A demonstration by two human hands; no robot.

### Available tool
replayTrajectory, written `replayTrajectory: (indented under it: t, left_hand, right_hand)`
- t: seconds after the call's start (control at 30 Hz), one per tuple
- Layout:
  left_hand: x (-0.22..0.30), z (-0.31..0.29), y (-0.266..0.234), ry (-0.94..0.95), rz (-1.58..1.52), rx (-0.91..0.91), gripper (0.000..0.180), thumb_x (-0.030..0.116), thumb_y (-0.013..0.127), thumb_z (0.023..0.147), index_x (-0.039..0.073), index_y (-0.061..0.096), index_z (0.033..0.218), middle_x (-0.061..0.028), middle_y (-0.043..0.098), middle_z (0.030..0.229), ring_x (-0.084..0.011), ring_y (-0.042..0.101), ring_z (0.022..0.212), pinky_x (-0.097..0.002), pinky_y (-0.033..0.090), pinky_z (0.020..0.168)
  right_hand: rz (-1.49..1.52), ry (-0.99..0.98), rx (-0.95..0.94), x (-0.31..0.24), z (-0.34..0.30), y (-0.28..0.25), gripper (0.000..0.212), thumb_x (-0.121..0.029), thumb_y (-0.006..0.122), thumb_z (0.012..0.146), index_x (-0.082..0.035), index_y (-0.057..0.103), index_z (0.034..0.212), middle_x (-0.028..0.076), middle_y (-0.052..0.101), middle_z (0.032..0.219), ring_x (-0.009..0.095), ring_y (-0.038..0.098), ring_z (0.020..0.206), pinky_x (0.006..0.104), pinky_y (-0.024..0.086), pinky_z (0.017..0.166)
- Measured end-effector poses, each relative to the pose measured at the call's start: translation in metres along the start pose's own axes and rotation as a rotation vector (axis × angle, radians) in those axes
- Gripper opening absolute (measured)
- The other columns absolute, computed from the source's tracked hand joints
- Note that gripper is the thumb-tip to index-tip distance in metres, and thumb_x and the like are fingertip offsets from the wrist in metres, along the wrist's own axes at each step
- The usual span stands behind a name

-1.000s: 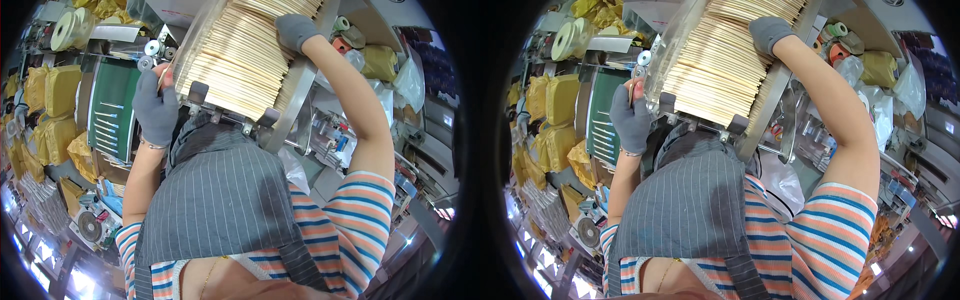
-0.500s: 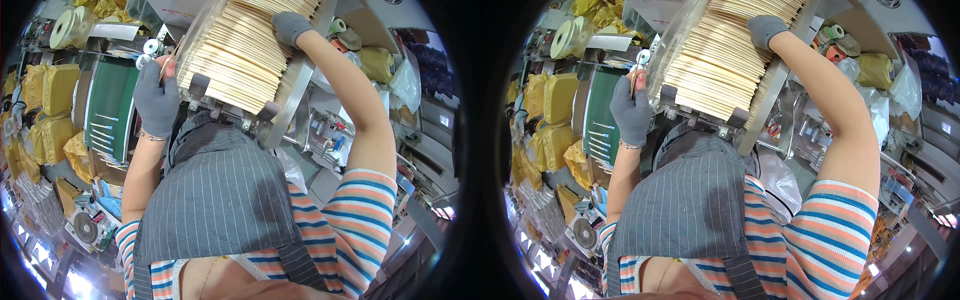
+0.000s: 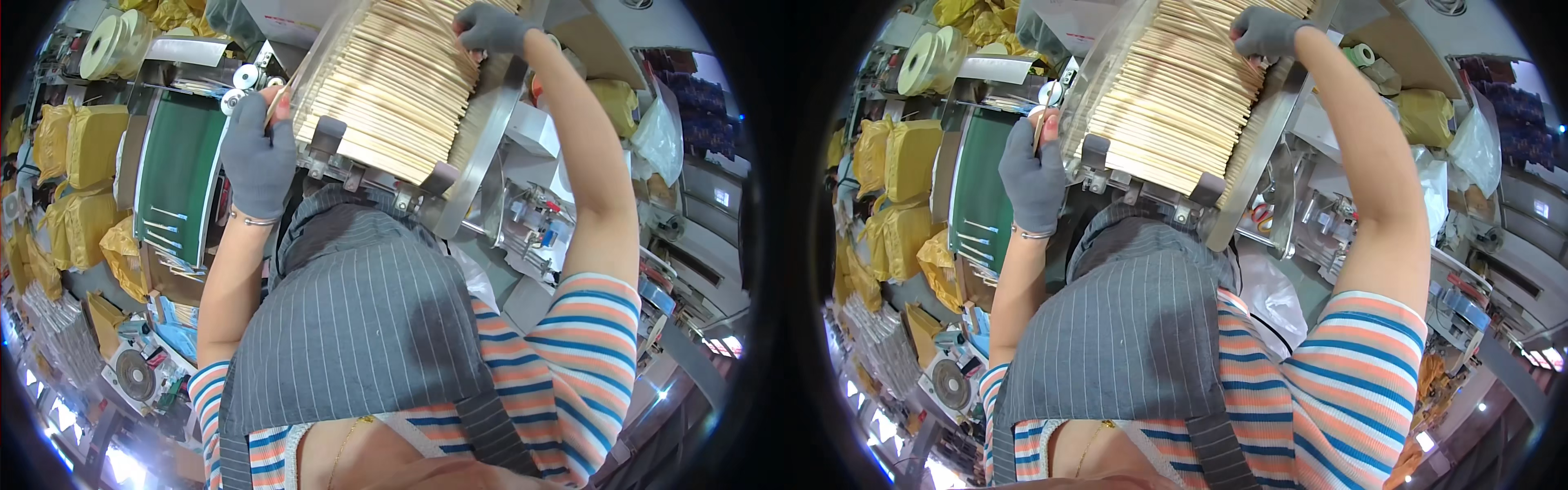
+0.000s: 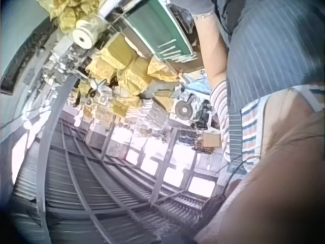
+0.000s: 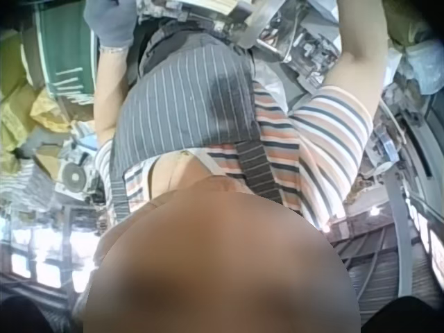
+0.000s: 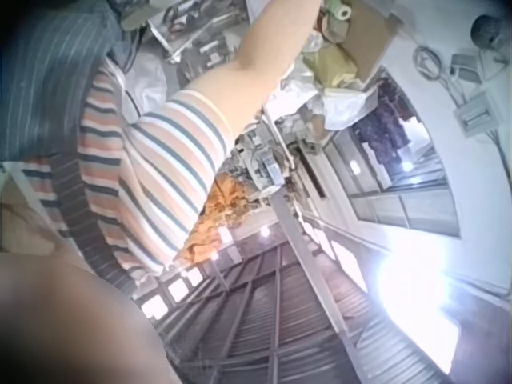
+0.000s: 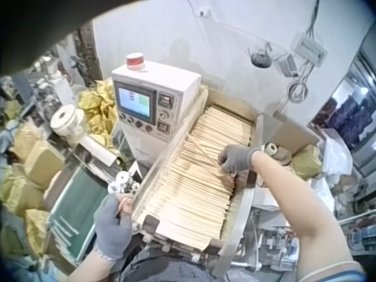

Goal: Sorting and packaging bulk disposable chopsticks into plastic bags, sealing boxes, and feeding an automated packaging machine.

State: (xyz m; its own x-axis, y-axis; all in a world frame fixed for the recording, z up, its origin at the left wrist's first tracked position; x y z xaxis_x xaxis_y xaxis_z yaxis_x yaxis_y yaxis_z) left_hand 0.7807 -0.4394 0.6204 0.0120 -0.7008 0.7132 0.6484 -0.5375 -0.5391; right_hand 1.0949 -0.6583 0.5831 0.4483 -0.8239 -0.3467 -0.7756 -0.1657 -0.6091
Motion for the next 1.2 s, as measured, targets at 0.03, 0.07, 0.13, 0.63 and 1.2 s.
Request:
replayTrajectory:
  t: [0.03, 0.07, 0.13, 0.63, 1.2]
  left_hand:
    - [-0.004, -0.005, -0.005, -0.019, 0.016, 0.017, 0.009, 0.012, 0.061, 0.088, 0.005, 0.064, 0.093, -0.0123, 0.063, 0.082, -0.0264, 0.059, 0.07, -0.033, 0.047, 0.062]
    - [-0.005, -0.006, -0.006, -0.016, 0.017, 0.028, 0.01, 0.014, 0.061, 0.089, 0.005, 0.064, 0.093, -0.0123, 0.063, 0.081, -0.0271, 0.059, 0.07, -0.0333, 0.047, 0.062]
    - [-0.004, -0.004, -0.007, 0.001, 0.009, 0.041, 0.012, 0.015, 0.061, 0.089, 0.005, 0.064, 0.094, -0.0122, 0.063, 0.079, -0.0278, 0.059, 0.069, -0.0336, 0.047, 0.062]
    - [0.055, 0.074, -0.019, -0.451, -0.783, -0.245, 0.034, 0.033, 0.052, 0.095, 0.003, 0.067, 0.1, 0.0052, 0.052, 0.072, -0.0011, 0.034, 0.056, -0.0154, 0.027, 0.051]
    - [-0.061, -0.132, -0.126, -1.011, -0.393, 0.413, 0.033, 0.027, 0.044, 0.1, 0.002, 0.057, 0.118, 0.0017, 0.049, 0.066, -0.0021, 0.036, 0.053, -0.0177, 0.027, 0.047]
  right_hand:
    - [-0.079, -0.115, 0.058, -0.039, -0.03, -0.016, 0.033, -0.034, 0.061, 0.086, -0.002, 0.068, 0.091, 0.01, 0.07, 0.083, 0.019, 0.067, 0.074, 0.0317, 0.052, 0.068]
    - [-0.085, -0.117, 0.061, -0.056, -0.05, -0.023, 0.033, -0.034, 0.061, 0.086, -0.002, 0.068, 0.091, 0.01, 0.07, 0.083, 0.019, 0.067, 0.074, 0.0317, 0.052, 0.068]
    - [0.253, -0.116, -0.006, -0.072, -0.076, -0.029, 0.013, -0.016, 0.069, 0.079, -0.004, 0.065, 0.083, 0.002, 0.064, 0.069, 0.009, 0.059, 0.057, 0.0241, 0.048, 0.055]
    - [0.482, -0.757, -0.186, -0.193, -0.125, 0.017, 0.02, -0.018, 0.066, 0.088, 0.0, 0.061, 0.094, 0.003, 0.064, 0.084, 0.007, 0.057, 0.078, 0.0226, 0.047, 0.069]
    - [-0.152, 0.326, 0.809, -0.051, 0.062, -0.042, 0.063, -0.045, 0.04, 0.093, -0.012, 0.03, 0.145, 0.018, 0.03, 0.148, 0.035, 0.029, 0.137, 0.0444, 0.022, 0.112]
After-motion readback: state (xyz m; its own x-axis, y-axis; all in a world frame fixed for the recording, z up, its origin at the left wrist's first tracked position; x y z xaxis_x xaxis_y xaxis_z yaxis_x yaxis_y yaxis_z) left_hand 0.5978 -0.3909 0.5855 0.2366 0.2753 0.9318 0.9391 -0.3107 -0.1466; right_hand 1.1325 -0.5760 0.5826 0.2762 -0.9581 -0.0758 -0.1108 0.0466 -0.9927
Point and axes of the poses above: each hand's wrist, its own z-axis towards the middle knuckle, its own y-axis out of the palm, x = y × z, the point moved 3 cm from there along z, towards the middle knuckle
